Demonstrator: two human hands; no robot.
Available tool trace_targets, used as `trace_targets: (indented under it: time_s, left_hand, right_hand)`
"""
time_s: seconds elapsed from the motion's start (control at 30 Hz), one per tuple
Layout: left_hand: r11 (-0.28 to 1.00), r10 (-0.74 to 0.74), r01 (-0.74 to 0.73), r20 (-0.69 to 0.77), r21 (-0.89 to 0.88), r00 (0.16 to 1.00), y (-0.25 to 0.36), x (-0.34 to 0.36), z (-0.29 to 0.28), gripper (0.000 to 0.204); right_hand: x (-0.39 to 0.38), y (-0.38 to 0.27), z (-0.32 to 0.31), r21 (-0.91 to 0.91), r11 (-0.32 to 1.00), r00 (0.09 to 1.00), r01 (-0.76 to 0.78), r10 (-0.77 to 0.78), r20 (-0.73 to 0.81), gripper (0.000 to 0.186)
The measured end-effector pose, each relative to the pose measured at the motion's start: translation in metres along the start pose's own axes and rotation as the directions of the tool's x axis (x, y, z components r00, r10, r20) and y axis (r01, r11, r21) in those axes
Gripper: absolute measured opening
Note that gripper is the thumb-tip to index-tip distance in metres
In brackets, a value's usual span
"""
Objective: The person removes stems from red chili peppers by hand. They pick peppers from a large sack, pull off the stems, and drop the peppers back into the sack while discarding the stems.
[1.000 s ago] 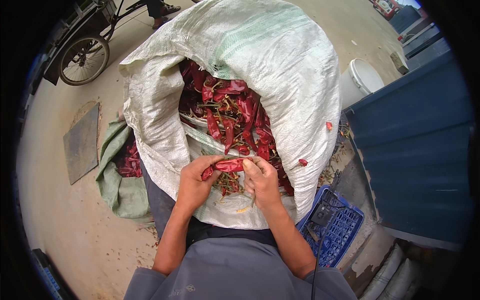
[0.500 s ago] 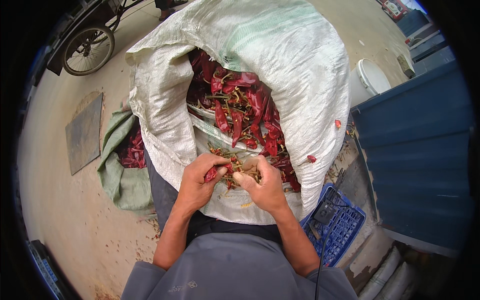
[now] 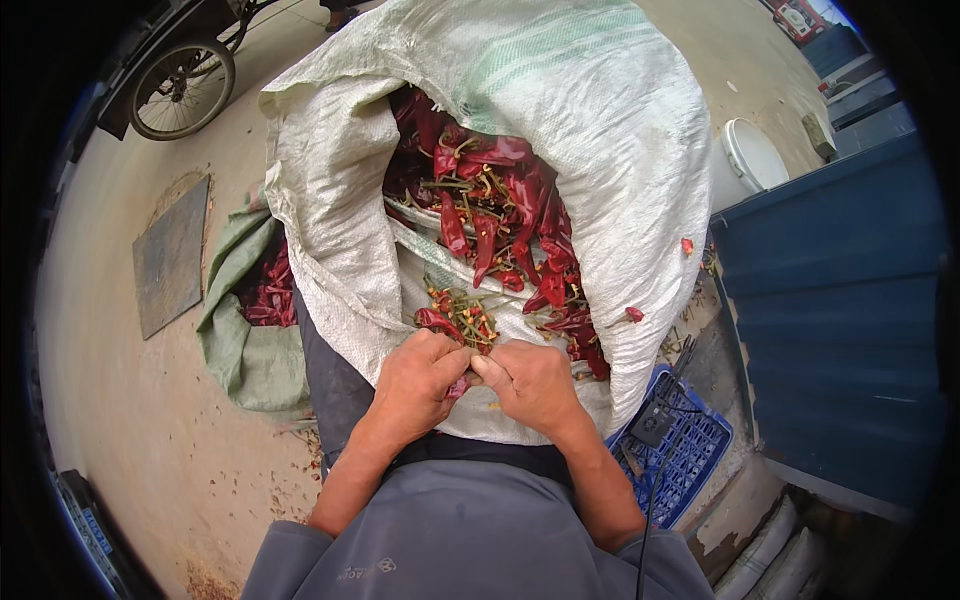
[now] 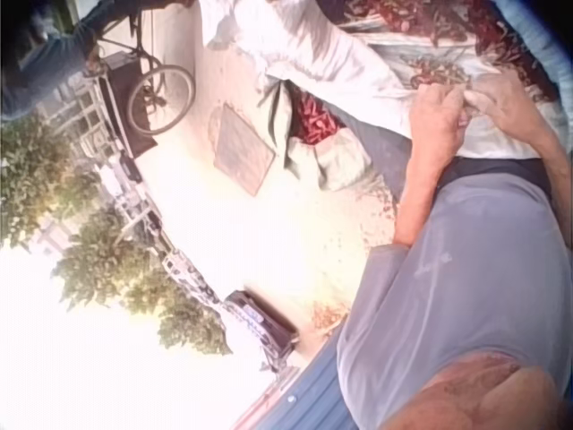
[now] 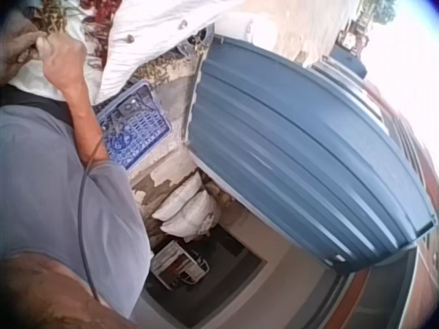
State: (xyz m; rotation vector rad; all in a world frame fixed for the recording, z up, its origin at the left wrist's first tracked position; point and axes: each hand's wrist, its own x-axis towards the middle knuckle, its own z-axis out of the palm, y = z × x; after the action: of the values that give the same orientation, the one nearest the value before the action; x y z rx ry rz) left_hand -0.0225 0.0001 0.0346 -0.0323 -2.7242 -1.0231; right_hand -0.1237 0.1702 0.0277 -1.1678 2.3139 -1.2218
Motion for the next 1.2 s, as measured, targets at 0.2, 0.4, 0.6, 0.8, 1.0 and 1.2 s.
trace_targets:
  time_s: [0.2, 0.4, 0.6, 0.8, 1.0, 1.2]
  left_hand:
    - [0.931, -0.085, 0.044, -0.097, -0.362, 0.992, 0.003, -0.004, 0.013, 0.018]
    - [0.357, -0.413, 0.267, 0.105, -0.895, 0.905, 0.004, -0.018, 0.026, 0.012]
    - [-0.208, -0.461, -0.035, 0.066, -0.977, 0.885, -0.004, -0.012, 0.021, 0.02]
    - [0.003, -0.59, 0.037, 0.028, -0.999, 0.807, -0.029, -0.035, 0.015, 0.03]
    - [-0.024, -0.74, 0.273, 0.2, -0.962, 0.642, -0.015, -0.03, 0.001, 0.015]
    - [0.088, -0.781, 0.437, 0.21, -0.895, 0.588, -0.017, -0.026, 0.006, 0.01]
  right_hand:
    - [-0.003, -0.01, 0.003, 0.433, 0.893, 0.987, -0.119, 0.154, -0.045, 0.032]
    - [-0.008, -0.021, 0.021, 0.84, 0.44, 0.911, -0.317, 0.387, 0.141, 0.037]
    - [0.0, -0.001, 0.017, 0.991, -0.113, 0.935, -0.074, 0.338, 0.109, 0.035]
    - [0.013, 0.006, 0.009, 0.982, -0.112, 0.875, -0.153, 0.446, 0.187, 0.018]
    - [0.026, 0.032, 0.06, 0.187, 0.969, 0.978, -0.163, 0.184, -0.101, 0.019]
    - [0.049, 0.028, 0.075, -0.531, 0.836, 0.986, 0.138, -0.166, -0.005, 0.018]
